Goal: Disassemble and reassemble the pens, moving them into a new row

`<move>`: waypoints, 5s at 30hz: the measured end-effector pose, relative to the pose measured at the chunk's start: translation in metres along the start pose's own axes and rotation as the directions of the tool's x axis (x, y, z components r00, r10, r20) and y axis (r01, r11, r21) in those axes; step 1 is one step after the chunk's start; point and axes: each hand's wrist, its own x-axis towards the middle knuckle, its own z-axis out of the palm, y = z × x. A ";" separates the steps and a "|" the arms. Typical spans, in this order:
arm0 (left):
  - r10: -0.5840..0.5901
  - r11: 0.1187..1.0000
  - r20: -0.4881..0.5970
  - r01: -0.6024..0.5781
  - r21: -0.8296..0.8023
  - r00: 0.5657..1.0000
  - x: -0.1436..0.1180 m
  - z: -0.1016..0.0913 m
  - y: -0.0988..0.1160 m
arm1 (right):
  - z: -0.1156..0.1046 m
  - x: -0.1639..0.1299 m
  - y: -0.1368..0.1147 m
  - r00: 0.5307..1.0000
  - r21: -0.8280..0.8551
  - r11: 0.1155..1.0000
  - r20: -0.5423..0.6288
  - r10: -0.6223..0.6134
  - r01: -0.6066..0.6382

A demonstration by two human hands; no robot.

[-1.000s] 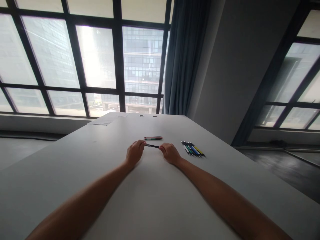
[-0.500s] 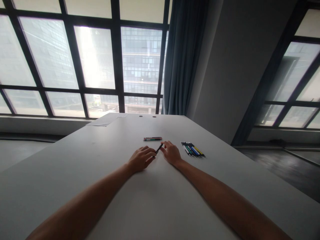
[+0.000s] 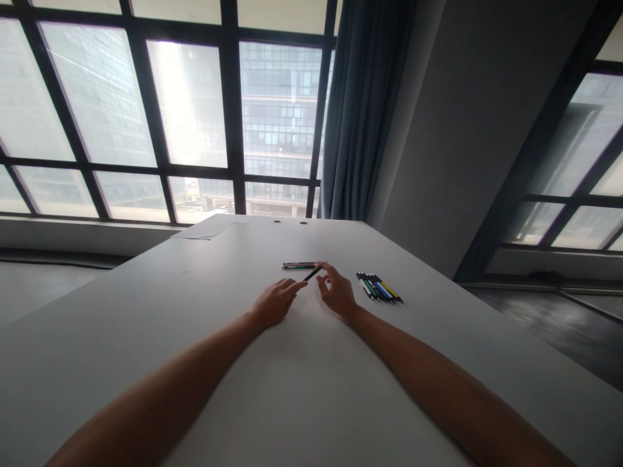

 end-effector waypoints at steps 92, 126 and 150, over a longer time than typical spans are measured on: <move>-0.272 0.949 0.184 0.232 0.213 0.945 0.003 -0.007 0.012 | 0.005 -0.003 -0.021 0.948 0.287 0.956 0.317 -0.038 -0.057; -0.354 0.920 0.211 0.299 0.252 0.911 0.004 -0.008 0.014 | 0.007 -0.002 -0.010 0.974 0.281 0.960 0.214 -0.069 0.006; -0.518 0.828 0.180 0.437 0.351 0.836 0.008 -0.013 0.018 | 0.006 0.003 0.012 0.964 0.127 0.977 0.227 0.142 -0.174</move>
